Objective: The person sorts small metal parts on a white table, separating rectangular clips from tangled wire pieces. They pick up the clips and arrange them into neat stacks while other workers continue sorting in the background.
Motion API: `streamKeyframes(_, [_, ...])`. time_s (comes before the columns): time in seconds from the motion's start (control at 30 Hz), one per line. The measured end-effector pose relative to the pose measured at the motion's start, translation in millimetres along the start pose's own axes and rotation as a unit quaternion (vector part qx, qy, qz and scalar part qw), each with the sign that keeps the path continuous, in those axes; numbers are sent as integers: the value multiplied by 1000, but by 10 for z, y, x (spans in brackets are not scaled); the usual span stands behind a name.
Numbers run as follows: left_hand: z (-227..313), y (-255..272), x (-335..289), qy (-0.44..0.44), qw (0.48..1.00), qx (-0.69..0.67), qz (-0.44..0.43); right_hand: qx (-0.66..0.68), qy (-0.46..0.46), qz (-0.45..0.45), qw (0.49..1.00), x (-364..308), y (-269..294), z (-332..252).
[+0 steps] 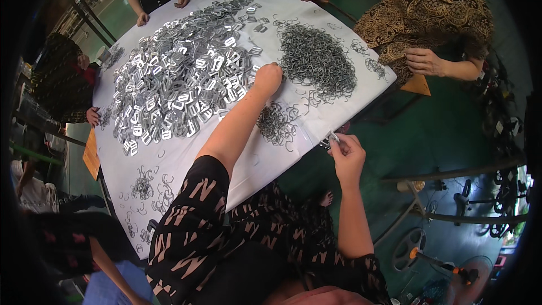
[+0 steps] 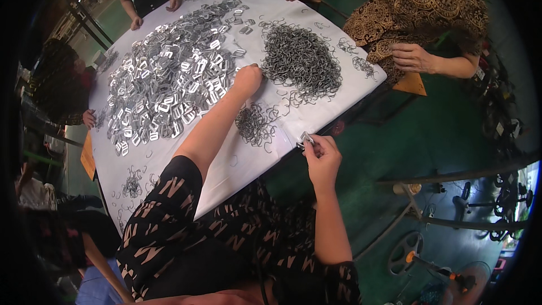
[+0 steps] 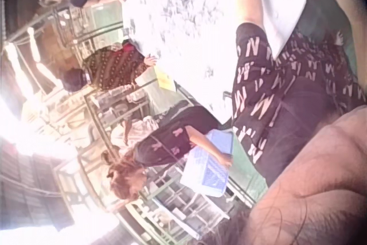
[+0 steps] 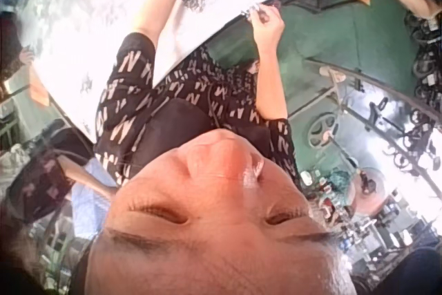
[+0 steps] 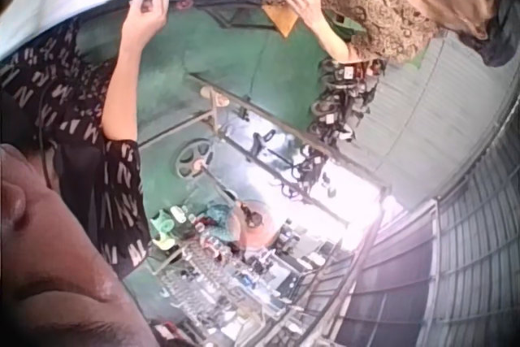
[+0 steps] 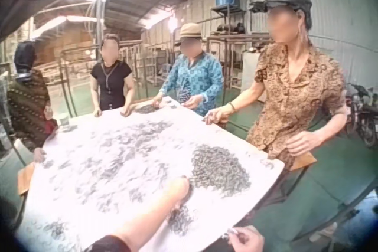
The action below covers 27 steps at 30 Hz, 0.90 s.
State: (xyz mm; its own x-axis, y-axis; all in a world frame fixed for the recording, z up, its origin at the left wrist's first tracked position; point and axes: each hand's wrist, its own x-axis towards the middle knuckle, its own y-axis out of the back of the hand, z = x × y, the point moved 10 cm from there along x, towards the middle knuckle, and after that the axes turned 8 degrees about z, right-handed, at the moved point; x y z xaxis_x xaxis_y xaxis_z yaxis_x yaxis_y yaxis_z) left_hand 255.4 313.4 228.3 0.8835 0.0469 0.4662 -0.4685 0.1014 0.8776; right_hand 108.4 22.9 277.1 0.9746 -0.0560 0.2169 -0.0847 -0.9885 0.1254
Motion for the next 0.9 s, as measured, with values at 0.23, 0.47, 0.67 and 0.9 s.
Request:
streamKeyframes(0.23, [-108, 289, -51, 78, 994, -57, -53, 43, -43, 20, 998, 1, 245, 64])
streamKeyframes(0.47, [-513, 265, -645, 360, 730, -577, -65, 77, -52, 9, 996, -45, 265, 108])
streamKeyframes(0.67, [454, 928, -1002, 248, 683, -681, -90, 109, -55, -15, 992, -144, 186, 49])
streamKeyframes(0.9, [1448, 1434, -1244, 71, 713, -688, -117, 132, -36, -19, 990, -308, 241, -290])
